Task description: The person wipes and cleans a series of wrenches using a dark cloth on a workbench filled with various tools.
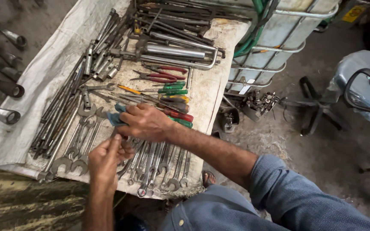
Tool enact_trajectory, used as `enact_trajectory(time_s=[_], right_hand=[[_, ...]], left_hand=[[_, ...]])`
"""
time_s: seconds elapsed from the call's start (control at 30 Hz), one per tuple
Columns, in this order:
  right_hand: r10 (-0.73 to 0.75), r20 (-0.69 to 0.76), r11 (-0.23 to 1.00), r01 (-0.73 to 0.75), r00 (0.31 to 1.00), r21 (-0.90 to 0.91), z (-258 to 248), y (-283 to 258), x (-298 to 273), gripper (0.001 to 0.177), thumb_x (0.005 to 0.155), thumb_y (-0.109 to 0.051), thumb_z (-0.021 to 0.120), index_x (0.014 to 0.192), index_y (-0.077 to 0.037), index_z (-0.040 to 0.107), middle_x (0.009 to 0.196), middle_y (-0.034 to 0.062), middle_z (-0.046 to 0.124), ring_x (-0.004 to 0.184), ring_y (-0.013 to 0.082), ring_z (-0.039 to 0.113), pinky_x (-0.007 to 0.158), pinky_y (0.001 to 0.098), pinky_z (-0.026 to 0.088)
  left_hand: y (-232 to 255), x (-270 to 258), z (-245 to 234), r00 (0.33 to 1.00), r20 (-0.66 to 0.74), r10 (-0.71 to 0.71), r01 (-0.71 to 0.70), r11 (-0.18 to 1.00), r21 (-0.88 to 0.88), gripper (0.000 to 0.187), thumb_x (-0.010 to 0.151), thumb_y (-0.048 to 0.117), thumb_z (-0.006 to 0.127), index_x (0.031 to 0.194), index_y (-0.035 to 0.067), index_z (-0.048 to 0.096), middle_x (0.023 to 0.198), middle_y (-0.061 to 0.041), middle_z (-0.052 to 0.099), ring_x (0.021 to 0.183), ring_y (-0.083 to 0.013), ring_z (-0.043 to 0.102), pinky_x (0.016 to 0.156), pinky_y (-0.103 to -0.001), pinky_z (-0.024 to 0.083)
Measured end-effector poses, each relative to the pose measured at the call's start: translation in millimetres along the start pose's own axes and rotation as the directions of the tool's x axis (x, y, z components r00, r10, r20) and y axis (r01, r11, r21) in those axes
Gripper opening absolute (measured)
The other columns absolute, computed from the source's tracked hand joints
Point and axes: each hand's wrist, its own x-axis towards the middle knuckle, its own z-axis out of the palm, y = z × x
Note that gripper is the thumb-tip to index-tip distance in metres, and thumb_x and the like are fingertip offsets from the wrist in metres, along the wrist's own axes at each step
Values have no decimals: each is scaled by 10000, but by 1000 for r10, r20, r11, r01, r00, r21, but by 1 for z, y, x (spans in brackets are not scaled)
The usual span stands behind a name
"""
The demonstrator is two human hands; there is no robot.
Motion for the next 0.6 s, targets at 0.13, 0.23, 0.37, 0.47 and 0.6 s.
enact_trajectory(time_s=[0.13,0.23,0.37,0.47,0.6], right_hand=[[568,109,629,-515,816,583,-2,9,-10,290,938,-278,710,1197,-147,696,1154,46,673,816,179,741,636,315,667],[826,492,-379,-376,274,846,-1,24,-21,434,956,-404,649,1210,-53,621,1108,126,699,849,226,752,699,312,687],[445,752,-879,80,486,469,1,1,-34,671,881,-554,677,1254,-6,579,1045,263,706,836,324,735,762,397,632],[488,602,-749,-51,632,660,9,-21,-17,539,884,-434,743,1273,-125,535,1166,174,654,1038,291,726,928,457,613],[684,528,-383,-369,503,847,20,-7,-20,507,853,-284,816,1259,-58,614,1133,167,707,1028,243,710,936,434,583]], left_hand=[[-22,-6,-10,992,-106,-73,51,979,-199,279,1024,230,605,1073,-30,694,867,-116,684,716,-181,677,670,-327,611],[-36,-4,-12,990,-135,-28,-19,942,-336,274,1050,236,606,1071,-28,673,856,-101,667,721,-170,659,677,-316,594],[-39,-9,8,989,-137,48,-100,907,-408,241,1062,228,596,1033,-3,658,830,-80,671,706,-161,654,647,-308,592],[-32,-17,30,989,-134,-64,48,991,-122,259,1029,242,587,980,15,701,736,-91,685,607,-174,655,567,-323,584],[-29,-20,34,984,-109,140,-126,984,123,234,1010,193,601,997,5,740,703,-69,701,564,-138,661,521,-300,567]])
